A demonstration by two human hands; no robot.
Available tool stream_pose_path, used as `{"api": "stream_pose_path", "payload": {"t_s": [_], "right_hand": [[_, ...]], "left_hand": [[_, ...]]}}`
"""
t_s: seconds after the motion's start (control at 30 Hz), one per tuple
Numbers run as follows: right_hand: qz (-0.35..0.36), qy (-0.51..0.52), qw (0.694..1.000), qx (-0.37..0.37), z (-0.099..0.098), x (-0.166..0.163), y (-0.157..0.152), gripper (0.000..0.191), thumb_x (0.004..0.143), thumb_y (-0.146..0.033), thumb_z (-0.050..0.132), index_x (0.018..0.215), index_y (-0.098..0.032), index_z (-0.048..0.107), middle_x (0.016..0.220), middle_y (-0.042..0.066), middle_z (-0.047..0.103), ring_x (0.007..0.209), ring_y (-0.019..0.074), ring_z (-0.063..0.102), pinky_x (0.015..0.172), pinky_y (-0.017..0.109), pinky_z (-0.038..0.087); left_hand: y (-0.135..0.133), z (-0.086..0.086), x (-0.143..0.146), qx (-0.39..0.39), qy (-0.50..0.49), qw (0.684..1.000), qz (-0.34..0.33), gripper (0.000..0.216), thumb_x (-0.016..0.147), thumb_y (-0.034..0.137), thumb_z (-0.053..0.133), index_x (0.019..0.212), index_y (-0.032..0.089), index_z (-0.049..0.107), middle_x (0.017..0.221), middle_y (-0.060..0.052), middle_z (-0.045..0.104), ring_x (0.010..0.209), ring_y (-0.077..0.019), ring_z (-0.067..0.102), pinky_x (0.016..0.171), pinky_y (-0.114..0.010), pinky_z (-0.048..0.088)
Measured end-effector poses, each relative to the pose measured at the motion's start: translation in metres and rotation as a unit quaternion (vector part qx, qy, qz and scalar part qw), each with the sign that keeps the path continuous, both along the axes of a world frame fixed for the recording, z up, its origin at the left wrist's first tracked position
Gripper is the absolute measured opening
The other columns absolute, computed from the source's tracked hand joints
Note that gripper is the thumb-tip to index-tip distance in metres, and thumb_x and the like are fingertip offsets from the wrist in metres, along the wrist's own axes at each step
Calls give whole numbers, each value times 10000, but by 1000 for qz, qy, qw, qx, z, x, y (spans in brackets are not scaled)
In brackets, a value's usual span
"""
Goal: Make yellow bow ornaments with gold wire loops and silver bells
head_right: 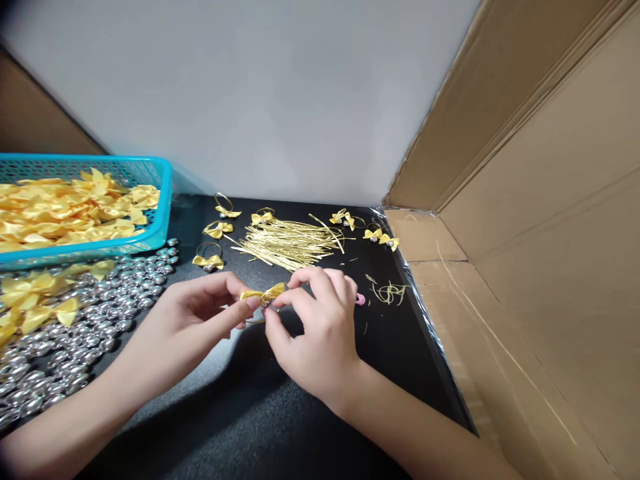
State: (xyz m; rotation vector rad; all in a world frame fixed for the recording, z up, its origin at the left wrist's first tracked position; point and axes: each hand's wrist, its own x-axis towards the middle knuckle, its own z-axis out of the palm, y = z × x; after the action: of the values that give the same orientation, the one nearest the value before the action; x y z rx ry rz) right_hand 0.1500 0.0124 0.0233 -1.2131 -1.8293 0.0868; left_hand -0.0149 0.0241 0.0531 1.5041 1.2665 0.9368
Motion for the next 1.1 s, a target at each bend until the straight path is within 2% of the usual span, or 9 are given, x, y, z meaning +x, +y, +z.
{"api": "stream_pose_path", "payload": {"t_s": [0.3,0.53,0.73,0.87,1.0,1.1], "right_hand": [[-29,-18,999,-15,-3,1,4,31,785,-186,715,784,-214,704,872,33,690,857,229,581,789,422,423],[-42,-16,999,9,-5,4,8,67,818,-237,717,877,-231,748,855,34,696,837,219,589,776,407,416],[-25,-26,999,-13,-9,3,8,78,810,-235,719,881,-253,746,864,19,701,836,213,593,783,405,390],[-8,-21,998,-64,-9,2,8,123,800,-221,710,920,-242,720,904,25,702,888,224,601,811,410,399],[15,-3,989,-145,-7,0,7,74,790,-166,694,826,-229,680,895,15,692,910,224,605,813,395,421],[42,46,981,-183,-6,-2,8,92,807,-139,676,790,-228,660,879,9,688,910,215,606,819,386,449]], "left_hand": [[-4,-9,-2,6,30,1000,5,173,817,362,685,775,195,695,688,10,680,591,-128,574,525,-217,431],[0,-11,-2,-3,41,999,27,236,819,412,656,759,183,658,655,8,632,579,-135,548,515,-231,417],[1,-11,-2,20,71,997,16,241,849,393,612,728,185,615,617,15,623,560,-134,558,502,-223,422],[-1,-12,-3,96,125,987,2,189,873,329,602,756,184,634,581,36,614,500,-111,536,463,-203,402],[-3,-15,-3,223,203,953,8,108,871,186,571,835,179,673,620,40,642,500,-91,540,502,-191,422],[-4,-17,-2,244,209,947,3,116,868,165,575,849,182,689,662,30,677,518,-91,553,522,-192,439]]}}
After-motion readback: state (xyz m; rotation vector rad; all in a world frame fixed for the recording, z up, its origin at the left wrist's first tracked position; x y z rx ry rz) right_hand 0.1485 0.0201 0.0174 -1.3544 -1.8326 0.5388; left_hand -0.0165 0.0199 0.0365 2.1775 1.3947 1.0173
